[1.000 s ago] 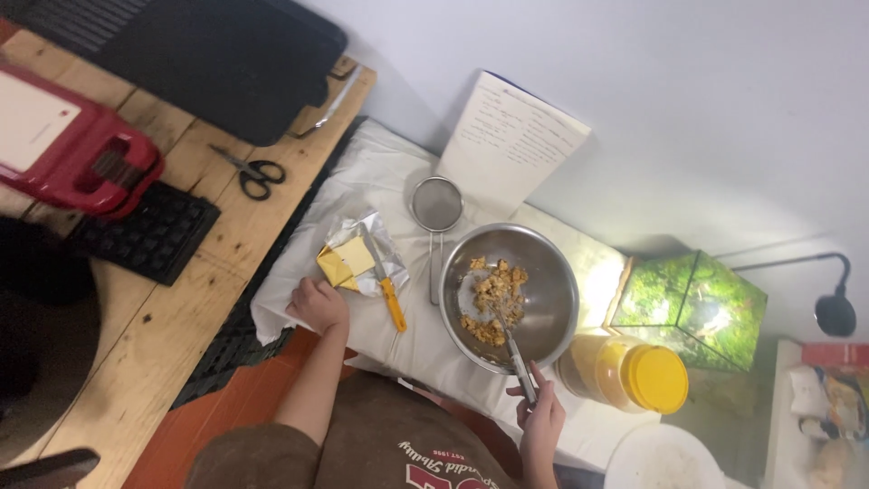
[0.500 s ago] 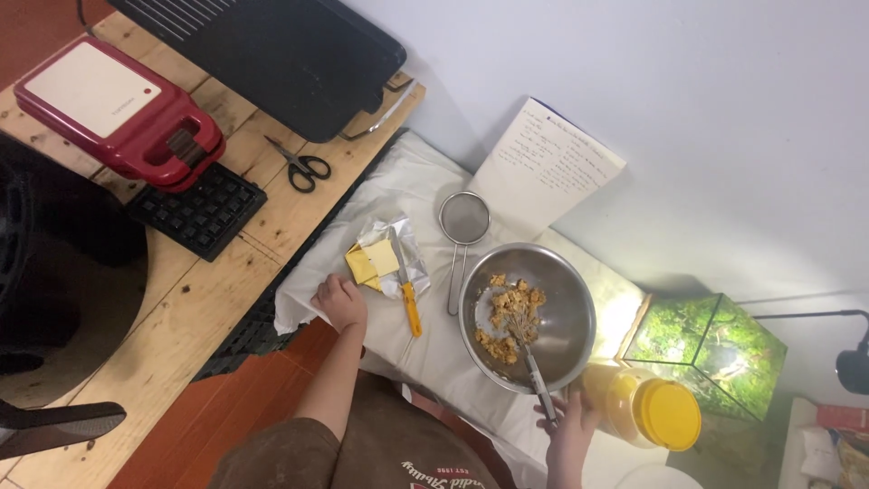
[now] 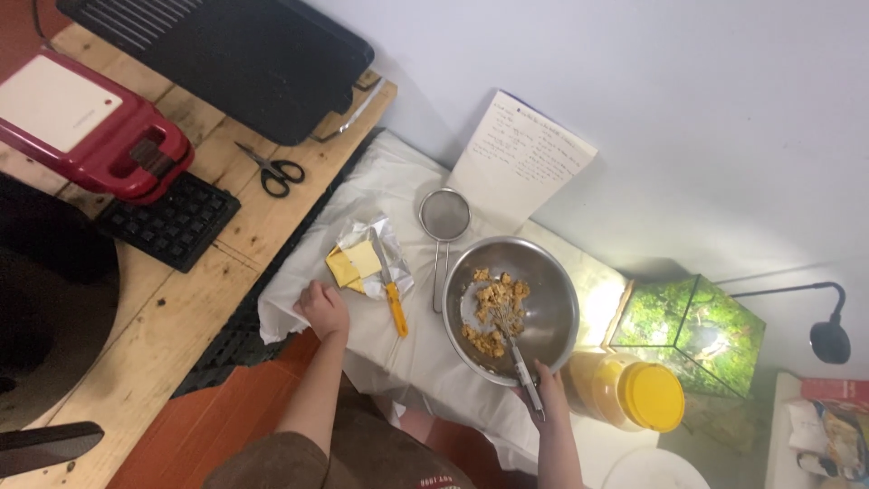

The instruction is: Mixing dough ingredients in a metal bowl using a whisk.

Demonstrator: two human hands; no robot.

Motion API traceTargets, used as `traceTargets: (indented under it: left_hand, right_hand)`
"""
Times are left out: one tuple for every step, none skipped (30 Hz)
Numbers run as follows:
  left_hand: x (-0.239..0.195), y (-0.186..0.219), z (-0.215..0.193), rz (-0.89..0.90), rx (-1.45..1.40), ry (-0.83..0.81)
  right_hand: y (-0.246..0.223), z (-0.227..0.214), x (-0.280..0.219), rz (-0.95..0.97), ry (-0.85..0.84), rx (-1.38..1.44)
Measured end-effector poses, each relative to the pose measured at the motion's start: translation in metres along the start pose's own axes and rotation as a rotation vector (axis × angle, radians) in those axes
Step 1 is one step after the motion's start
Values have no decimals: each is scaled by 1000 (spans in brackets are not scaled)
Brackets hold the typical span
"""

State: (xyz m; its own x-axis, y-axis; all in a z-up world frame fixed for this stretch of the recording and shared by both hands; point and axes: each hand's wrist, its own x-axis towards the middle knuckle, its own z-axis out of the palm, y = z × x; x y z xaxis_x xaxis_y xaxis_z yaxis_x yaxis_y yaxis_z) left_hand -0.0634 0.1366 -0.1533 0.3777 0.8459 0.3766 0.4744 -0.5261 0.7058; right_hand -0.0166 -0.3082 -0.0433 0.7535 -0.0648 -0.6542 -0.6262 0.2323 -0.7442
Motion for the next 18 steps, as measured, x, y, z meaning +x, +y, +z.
traceTargets:
  left_hand:
    - [-1, -2, 0, 1, 1, 4]
    - [-1, -4, 0, -18, -23, -25]
    - [-8, -8, -2, -45, -43, -60]
    - [-12, -10, -6, -49, -38, -62]
    - [-5, -7, -5, -32, -43, -69]
    - [1, -4, -3, -14, -47, -76]
    - [-2, -7, -2, -15, -47, -75]
    - [-5, -10, -1, -12, -29, -76]
    - [-7, -12, 2, -11, -12, -74]
    - [-8, -10, 1, -14, -13, -72]
    - [-6, -8, 0, -5, -15, -70]
    - [-4, -7, -2, 4, -18, -68]
    - [-6, -7, -2, 1, -18, -71]
    - [-7, -7, -3, 20, -26, -57]
    - [-4, -4, -2, 44, -39, -39]
    - [-3, -3, -1, 47, -43, -38]
    - [-3, -4, -2, 49, -20, -39]
    - [-3, -5, -2, 50, 4, -41]
  right_hand:
    - [9, -8, 17, 0, -4, 1]
    - [18, -16, 34, -11, -47, 27]
    - [29, -27, 49, -17, -85, 48]
    - [29, -29, 40, -12, -85, 44]
    - [26, -23, 38, -1, -60, 31]
    - [22, -16, 35, 10, -36, 18]
    - [22, -17, 35, 10, -36, 17]
    - [23, -17, 36, 17, -36, 32]
    - [22, -16, 38, 23, -38, 45]
    - [19, -16, 35, 22, -40, 42]
    - [18, -14, 32, 30, -40, 40]
    - [16, -12, 29, 39, -41, 38]
    - [19, -15, 30, 40, -38, 36]
    - [22, -18, 31, 44, -53, 52]
    - [22, -17, 35, 43, -72, 73]
    - [22, -17, 35, 39, -72, 76]
    - [22, -16, 35, 35, -50, 52]
    - [23, -14, 36, 31, -28, 27]
